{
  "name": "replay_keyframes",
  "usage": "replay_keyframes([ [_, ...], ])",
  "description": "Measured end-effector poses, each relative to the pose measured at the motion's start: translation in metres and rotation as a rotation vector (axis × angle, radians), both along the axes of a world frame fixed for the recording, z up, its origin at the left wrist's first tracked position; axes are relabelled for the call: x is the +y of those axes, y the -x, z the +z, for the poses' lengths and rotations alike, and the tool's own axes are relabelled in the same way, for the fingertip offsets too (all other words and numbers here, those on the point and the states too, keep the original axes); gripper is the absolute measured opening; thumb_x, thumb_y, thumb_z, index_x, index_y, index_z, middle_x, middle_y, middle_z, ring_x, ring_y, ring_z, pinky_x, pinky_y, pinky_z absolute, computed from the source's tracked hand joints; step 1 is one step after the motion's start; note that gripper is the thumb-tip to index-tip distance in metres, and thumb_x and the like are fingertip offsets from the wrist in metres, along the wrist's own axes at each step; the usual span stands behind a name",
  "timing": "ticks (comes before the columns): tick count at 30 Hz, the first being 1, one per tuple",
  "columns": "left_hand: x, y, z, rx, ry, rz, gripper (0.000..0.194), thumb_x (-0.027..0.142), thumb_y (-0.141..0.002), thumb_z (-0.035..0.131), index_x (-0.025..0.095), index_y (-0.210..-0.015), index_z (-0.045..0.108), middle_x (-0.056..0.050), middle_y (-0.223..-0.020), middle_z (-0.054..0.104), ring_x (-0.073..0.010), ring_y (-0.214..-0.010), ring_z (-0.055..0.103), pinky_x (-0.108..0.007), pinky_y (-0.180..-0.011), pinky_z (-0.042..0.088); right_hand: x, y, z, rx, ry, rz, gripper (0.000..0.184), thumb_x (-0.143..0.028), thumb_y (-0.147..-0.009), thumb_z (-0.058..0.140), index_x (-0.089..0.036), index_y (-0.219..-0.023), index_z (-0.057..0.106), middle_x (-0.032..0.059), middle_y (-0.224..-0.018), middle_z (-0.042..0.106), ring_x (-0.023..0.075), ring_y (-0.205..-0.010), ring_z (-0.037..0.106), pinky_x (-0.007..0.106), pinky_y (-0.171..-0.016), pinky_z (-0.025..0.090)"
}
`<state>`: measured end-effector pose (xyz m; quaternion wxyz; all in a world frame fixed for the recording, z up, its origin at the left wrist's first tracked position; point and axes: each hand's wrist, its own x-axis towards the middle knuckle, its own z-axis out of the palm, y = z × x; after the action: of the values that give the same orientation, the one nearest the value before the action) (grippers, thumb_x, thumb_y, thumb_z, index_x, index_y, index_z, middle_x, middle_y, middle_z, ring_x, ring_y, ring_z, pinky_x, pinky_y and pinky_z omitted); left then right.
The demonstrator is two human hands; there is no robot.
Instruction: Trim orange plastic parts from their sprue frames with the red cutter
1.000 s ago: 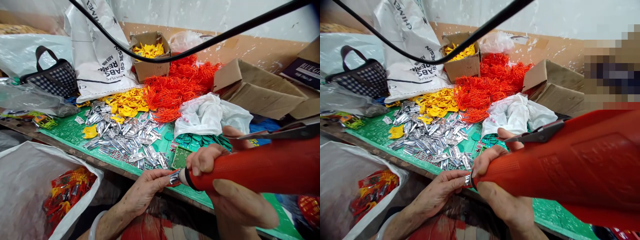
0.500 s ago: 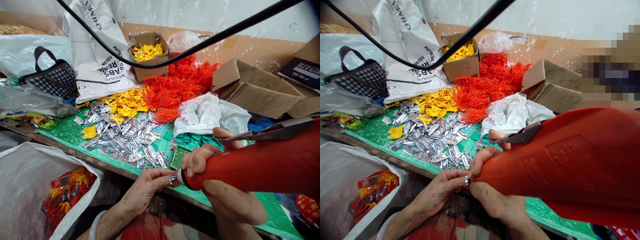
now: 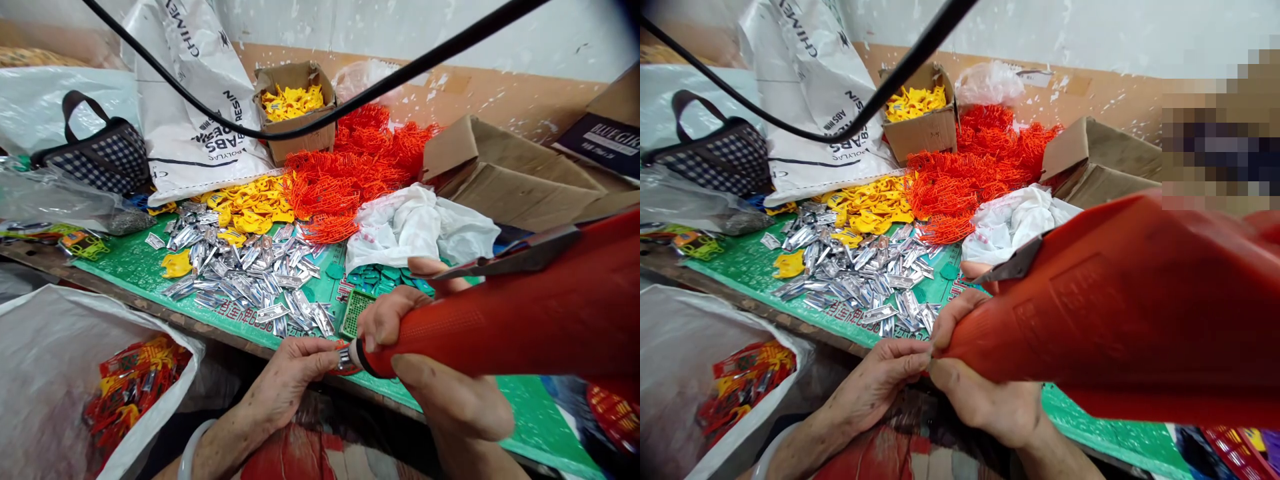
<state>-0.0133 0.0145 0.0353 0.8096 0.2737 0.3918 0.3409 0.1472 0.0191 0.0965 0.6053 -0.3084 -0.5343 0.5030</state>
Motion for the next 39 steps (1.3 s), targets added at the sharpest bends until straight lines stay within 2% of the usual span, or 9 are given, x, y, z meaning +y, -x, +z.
replay_keyframes([
  [4,0.0,-0.002,0.001,0.0,0.019,0.01,0.025,0.037,-0.06,0.087,0.017,-0.073,0.082,-0.003,-0.068,0.075,-0.0162,-0.07,0.064,-0.022,-0.066,0.045,-0.001,0.0,-0.002,-0.073,0.015,-0.025,0.053,-0.029,-0.078,0.074,-0.032,-0.125,0.051,-0.0017,-0.077,0.061,0.0185,-0.067,0.06,0.038,-0.068,0.053],
  [10,-0.003,-0.003,-0.002,0.023,0.05,0.033,0.032,0.04,-0.056,0.088,0.015,-0.075,0.083,-0.008,-0.076,0.078,-0.0224,-0.079,0.067,-0.024,-0.064,0.044,0.0,0.001,-0.006,-0.079,0.006,0.024,0.028,-0.022,-0.075,0.073,-0.028,-0.101,0.064,-0.0006,-0.073,0.058,0.0189,-0.065,0.058,0.038,-0.063,0.053],
  [19,-0.005,-0.002,-0.011,0.056,0.058,0.038,0.032,0.04,-0.057,0.088,0.013,-0.073,0.082,-0.006,-0.067,0.075,-0.0153,-0.064,0.06,-0.024,-0.065,0.043,-0.002,0.003,-0.015,-0.052,-0.025,0.011,0.045,-0.015,-0.072,0.072,-0.029,-0.112,0.057,-0.002,-0.076,0.061,0.018,-0.069,0.059,0.035,-0.065,0.053],
  [25,-0.003,0.002,-0.013,0.057,0.008,0.008,0.025,0.038,-0.071,0.081,0.014,-0.077,0.08,-0.005,-0.074,0.076,-0.0132,-0.068,0.062,-0.02,-0.063,0.042,-0.003,-0.002,-0.006,0.072,-0.005,-0.046,0.062,-0.019,-0.073,0.074,-0.034,-0.128,0.048,-0.0044,-0.074,0.062,0.0173,-0.064,0.06,0.036,-0.065,0.053],
  [27,-0.004,0.005,-0.012,0.017,0.018,0.019,0.021,0.034,-0.075,0.079,0.015,-0.083,0.08,-0.006,-0.083,0.078,-0.0143,-0.074,0.066,-0.022,-0.07,0.045,-0.001,-0.006,0.001,0.114,-0.008,-0.088,0.062,-0.02,-0.075,0.073,-0.035,-0.129,0.048,-0.0054,-0.073,0.063,0.0163,-0.063,0.059,0.035,-0.065,0.052],
  [30,-0.01,0.01,-0.013,-0.022,0.021,0.048,0.031,0.013,-0.062,0.081,0.017,-0.093,0.079,-0.007,-0.095,0.078,-0.0178,-0.086,0.069,-0.026,-0.083,0.047,0.005,-0.013,0.006,0.127,-0.029,-0.193,0.058,-0.019,-0.072,0.075,-0.032,-0.124,0.054,-0.0055,-0.069,0.064,0.0154,-0.06,0.059,0.032,-0.06,0.051],
  [33,-0.018,0.012,-0.016,0.044,-0.115,0.03,0.041,0.0,-0.055,0.071,0.021,-0.089,0.079,-0.007,-0.104,0.075,-0.0213,-0.095,0.068,-0.03,-0.088,0.047,0.014,-0.019,-0.001,0.1,-0.009,-0.345,0.046,-0.017,-0.067,0.076,-0.025,-0.11,0.062,-0.0041,-0.065,0.065,0.0157,-0.056,0.059,0.03,-0.052,0.048],
  [37,-0.027,0.012,-0.011,0.281,-0.482,-0.025,0.023,0.001,-0.064,0.068,0.021,-0.067,0.08,-0.007,-0.096,0.075,-0.0219,-0.09,0.068,-0.031,-0.086,0.048,0.022,-0.026,-0.019,0.019,0.039,-0.505,0.017,-0.017,-0.063,0.078,-0.018,-0.077,0.066,-0.0016,-0.066,0.064,0.015,-0.055,0.059,0.03,-0.052,0.048],
  [39,-0.03,0.013,-0.003,0.315,-0.586,-0.065,0.023,0.004,-0.071,0.068,0.023,-0.069,0.081,-0.008,-0.088,0.077,-0.0223,-0.085,0.069,-0.033,-0.084,0.05,0.025,-0.029,-0.026,-0.015,0.032,-0.547,0.015,-0.018,-0.063,0.079,-0.017,-0.067,0.064,-0.001,-0.065,0.063,0.0146,-0.055,0.058,0.031,-0.055,0.049],
])
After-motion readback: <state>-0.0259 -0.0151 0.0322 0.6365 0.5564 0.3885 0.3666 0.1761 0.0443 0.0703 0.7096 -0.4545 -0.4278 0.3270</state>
